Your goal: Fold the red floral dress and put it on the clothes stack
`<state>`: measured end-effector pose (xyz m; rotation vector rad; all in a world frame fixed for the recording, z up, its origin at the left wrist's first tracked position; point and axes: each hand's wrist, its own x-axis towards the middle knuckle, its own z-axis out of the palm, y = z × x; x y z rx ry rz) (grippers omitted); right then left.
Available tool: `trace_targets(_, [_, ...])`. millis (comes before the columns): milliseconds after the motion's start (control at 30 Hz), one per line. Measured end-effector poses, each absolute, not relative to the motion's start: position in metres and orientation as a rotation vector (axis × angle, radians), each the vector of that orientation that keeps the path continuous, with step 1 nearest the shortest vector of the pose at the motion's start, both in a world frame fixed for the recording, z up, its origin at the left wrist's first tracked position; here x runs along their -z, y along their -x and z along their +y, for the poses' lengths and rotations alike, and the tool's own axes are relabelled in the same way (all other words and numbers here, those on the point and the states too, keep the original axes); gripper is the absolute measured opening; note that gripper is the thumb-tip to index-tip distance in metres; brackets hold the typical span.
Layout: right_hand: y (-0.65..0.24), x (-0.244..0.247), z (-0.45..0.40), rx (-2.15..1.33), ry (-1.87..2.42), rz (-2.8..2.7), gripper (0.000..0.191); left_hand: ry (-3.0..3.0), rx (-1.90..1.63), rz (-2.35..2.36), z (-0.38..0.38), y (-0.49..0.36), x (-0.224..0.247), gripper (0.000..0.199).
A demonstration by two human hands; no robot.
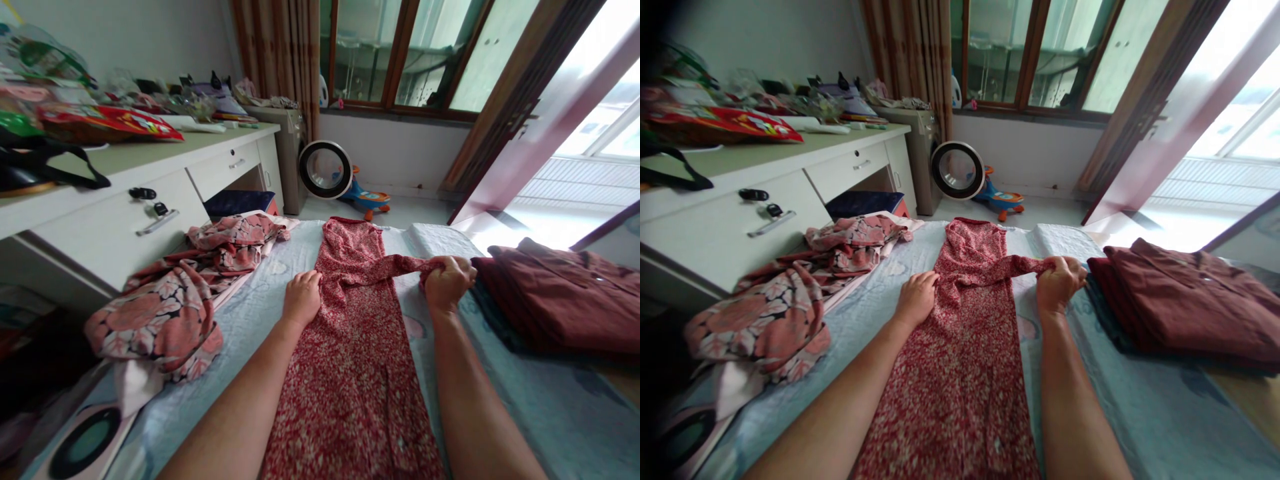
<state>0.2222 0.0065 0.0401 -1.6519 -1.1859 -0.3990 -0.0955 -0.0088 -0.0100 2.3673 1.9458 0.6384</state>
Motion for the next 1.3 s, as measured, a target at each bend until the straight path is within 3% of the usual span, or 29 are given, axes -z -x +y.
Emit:
trace_targets(200, [-0.231,-0.04,0.007,0.597,1.697,-0.977,0.03,-2.364,-0.635,1.947,-0.009,0.096,0.01,0.037])
trace_targets(400, [-0.178,-0.033,0.013,-0.102,1.368,-1.865,0.015,-2.369,-0.63,1.94,-0.008,0.096,0.01,0.035])
trace_targets(467, [-0.16,-0.022,0.012,-0.172,1.345,-2.026,0.015,-2.37,-0.631,1.939,-0.008,0.096,0.009,0.035])
trace_targets(600, [-0.14,-0.005,0.01,-0.138,1.45,-2.161,0.028,-2.367,-0.636,1.944,-0.009,0.096,0.009,0.035])
trace_targets(800, [-0.132,-0.002,0.013,-0.063,1.595,-2.146,0.021,-2.355,-0.645,1.938,-0.009,0.096,0.008,0.034])
trace_targets(1300, [-0.131,-0.004,0.011,-0.04,1.569,-1.921,0.036,-2.254,-0.739,1.915,-0.005,0.101,0.011,0.038])
